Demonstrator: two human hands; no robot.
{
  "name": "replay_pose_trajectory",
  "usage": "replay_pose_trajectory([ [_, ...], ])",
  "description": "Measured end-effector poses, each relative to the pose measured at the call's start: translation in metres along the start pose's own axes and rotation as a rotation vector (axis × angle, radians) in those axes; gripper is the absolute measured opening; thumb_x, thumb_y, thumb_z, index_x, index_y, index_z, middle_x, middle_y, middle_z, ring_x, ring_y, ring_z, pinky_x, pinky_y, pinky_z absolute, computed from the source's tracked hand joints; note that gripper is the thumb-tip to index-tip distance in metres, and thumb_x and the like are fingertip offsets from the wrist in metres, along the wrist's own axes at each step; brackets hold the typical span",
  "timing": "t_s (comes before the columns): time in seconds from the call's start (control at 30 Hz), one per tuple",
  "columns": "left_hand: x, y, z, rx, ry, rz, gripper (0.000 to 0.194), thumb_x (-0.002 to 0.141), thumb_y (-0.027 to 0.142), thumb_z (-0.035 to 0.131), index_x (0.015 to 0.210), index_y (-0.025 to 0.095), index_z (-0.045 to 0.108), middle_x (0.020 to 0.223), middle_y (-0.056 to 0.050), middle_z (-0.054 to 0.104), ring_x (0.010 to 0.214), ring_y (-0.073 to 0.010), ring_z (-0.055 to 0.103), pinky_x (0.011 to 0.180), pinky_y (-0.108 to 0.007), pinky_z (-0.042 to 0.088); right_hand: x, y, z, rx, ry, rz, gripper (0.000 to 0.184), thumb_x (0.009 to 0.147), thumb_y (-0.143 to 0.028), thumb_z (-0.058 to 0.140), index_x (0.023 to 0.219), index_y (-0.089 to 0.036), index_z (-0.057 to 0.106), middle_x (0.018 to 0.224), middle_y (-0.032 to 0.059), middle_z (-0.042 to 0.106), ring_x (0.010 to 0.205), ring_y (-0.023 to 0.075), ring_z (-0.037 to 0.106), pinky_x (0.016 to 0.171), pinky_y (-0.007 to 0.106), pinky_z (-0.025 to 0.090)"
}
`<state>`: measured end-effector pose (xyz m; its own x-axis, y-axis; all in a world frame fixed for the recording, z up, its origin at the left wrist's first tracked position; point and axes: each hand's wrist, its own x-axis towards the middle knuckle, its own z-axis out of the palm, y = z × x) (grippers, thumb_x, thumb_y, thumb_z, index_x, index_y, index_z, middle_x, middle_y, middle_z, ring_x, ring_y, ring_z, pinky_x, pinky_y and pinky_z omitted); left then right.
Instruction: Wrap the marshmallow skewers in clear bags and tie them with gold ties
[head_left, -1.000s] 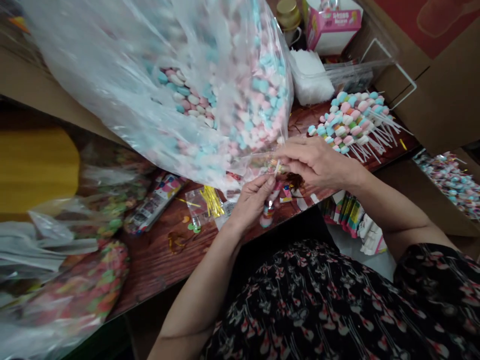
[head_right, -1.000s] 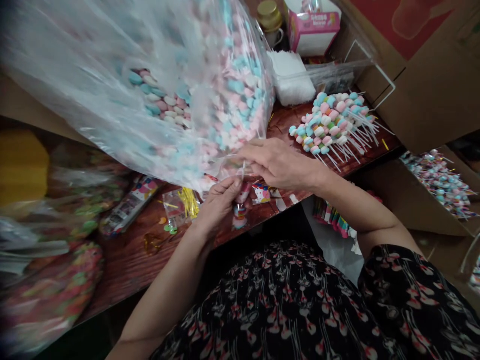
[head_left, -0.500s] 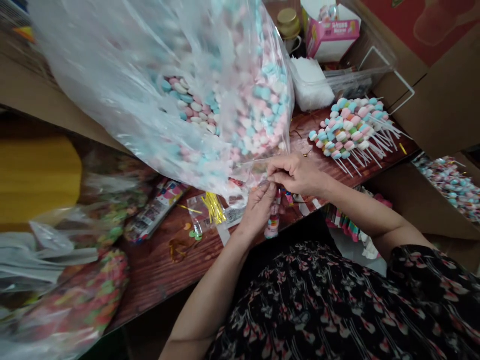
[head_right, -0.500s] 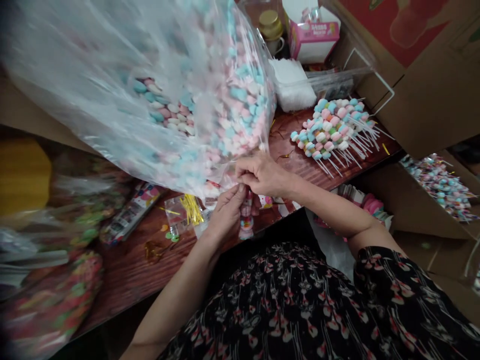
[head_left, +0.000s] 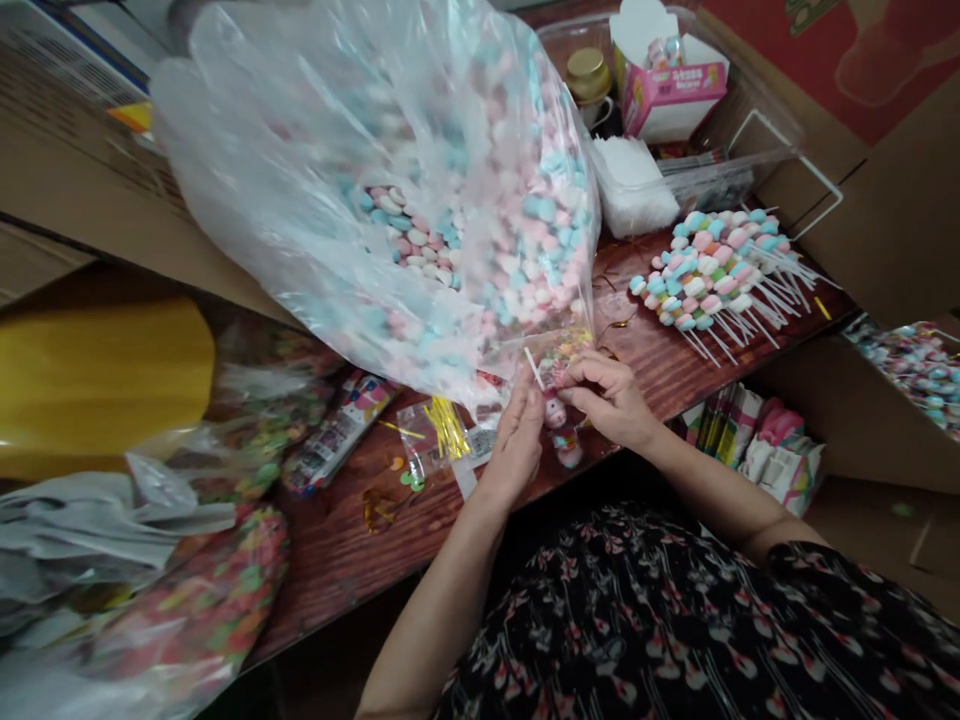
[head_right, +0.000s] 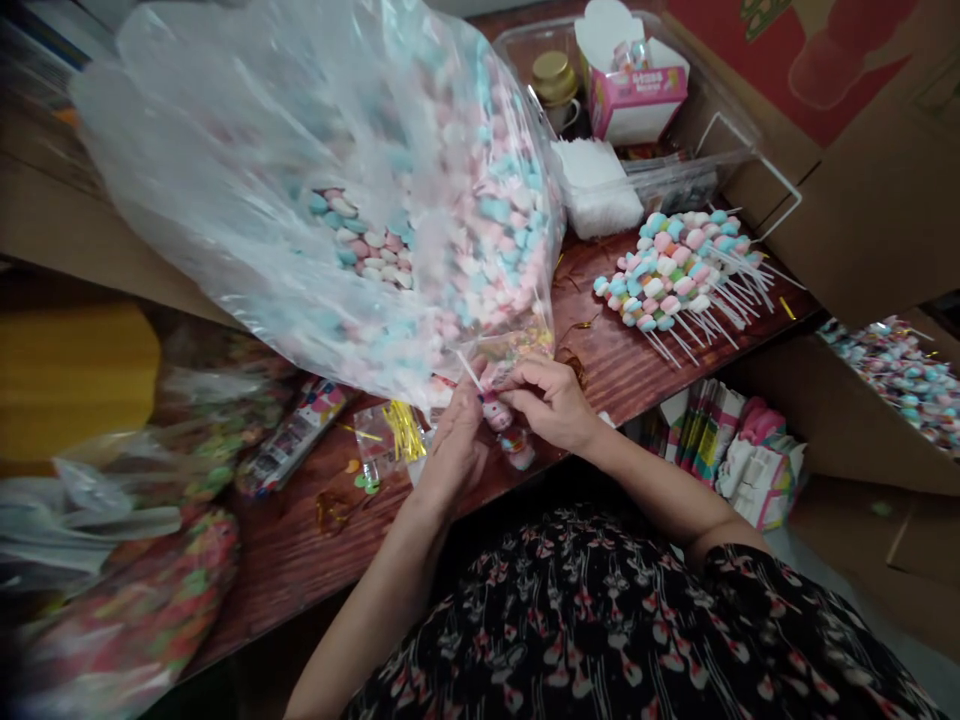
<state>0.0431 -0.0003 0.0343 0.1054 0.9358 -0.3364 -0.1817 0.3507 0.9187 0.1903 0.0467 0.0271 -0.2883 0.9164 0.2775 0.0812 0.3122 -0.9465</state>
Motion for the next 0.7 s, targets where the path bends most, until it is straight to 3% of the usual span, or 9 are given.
replay_pose_trajectory([
  [0.1, -0.008, -0.007, -0.002, -0.195, 0.001, 0.013, 0.045, 0.079, 0.058, 0.068, 0.106, 0.023, 0.062, 0.085, -0.001, 0.065, 0.078, -0.0144, 0.062, 0.068, -0.025, 0.049, 0.002, -0.005, 0.002, -0.044, 0.046, -0.023, 0.013, 0.083, -0.024, 0.06, 0.071, -0.019, 0.058, 0.073, -0.0017, 0.057, 0.073, 0.0134, 0.053, 0.073, 0.028, 0.044],
  [0.2, -0.012, -0.013, 0.0, -0.236, 0.043, 0.021, 0.035, 0.075, 0.052, 0.074, 0.082, 0.019, 0.062, 0.082, -0.001, 0.065, 0.078, -0.0137, 0.061, 0.07, -0.025, 0.05, -0.002, -0.008, 0.008, -0.092, 0.055, -0.081, 0.013, 0.084, -0.022, 0.057, 0.072, -0.019, 0.055, 0.076, -0.0009, 0.056, 0.075, 0.0134, 0.053, 0.073, 0.028, 0.044],
  [0.33, -0.009, -0.02, -0.001, -0.252, 0.122, 0.059, 0.034, 0.075, 0.052, 0.074, 0.088, 0.022, 0.065, 0.082, 0.001, 0.065, 0.079, -0.0119, 0.06, 0.073, -0.023, 0.049, -0.008, -0.01, 0.017, -0.118, 0.052, -0.143, 0.013, 0.087, -0.019, 0.054, 0.074, -0.02, 0.054, 0.079, 0.0002, 0.054, 0.077, 0.0135, 0.054, 0.073, 0.028, 0.044],
  [0.43, -0.008, -0.023, -0.008, -0.228, 0.1, 0.08, 0.034, 0.076, 0.049, 0.074, 0.095, 0.021, 0.067, 0.084, 0.0, 0.066, 0.077, -0.0118, 0.059, 0.073, -0.022, 0.048, -0.01, -0.01, 0.022, -0.132, 0.085, -0.194, 0.012, 0.087, -0.017, 0.055, 0.076, -0.02, 0.054, 0.079, 0.0006, 0.054, 0.076, 0.0136, 0.053, 0.072, 0.028, 0.044],
  [0.53, -0.009, -0.023, -0.015, -0.142, 0.047, 0.109, 0.03, 0.078, 0.046, 0.072, 0.09, 0.018, 0.069, 0.08, -0.001, 0.065, 0.072, -0.012, 0.057, 0.07, -0.022, 0.047, -0.011, -0.011, 0.029, -0.13, 0.135, -0.241, 0.011, 0.087, -0.014, 0.055, 0.078, -0.02, 0.055, 0.079, 0.001, 0.053, 0.077, 0.0138, 0.053, 0.071, 0.028, 0.044],
  [0.7, -0.008, -0.019, -0.019, 0.003, 0.071, 0.207, 0.028, 0.083, 0.045, 0.067, 0.08, 0.017, 0.065, 0.073, 0.002, 0.058, 0.067, -0.0099, 0.052, 0.065, -0.02, 0.045, -0.01, -0.008, 0.043, -0.101, 0.226, -0.227, 0.011, 0.087, -0.017, 0.055, 0.077, -0.02, 0.055, 0.078, 0.0007, 0.053, 0.077, 0.014, 0.053, 0.07, 0.029, 0.046],
])
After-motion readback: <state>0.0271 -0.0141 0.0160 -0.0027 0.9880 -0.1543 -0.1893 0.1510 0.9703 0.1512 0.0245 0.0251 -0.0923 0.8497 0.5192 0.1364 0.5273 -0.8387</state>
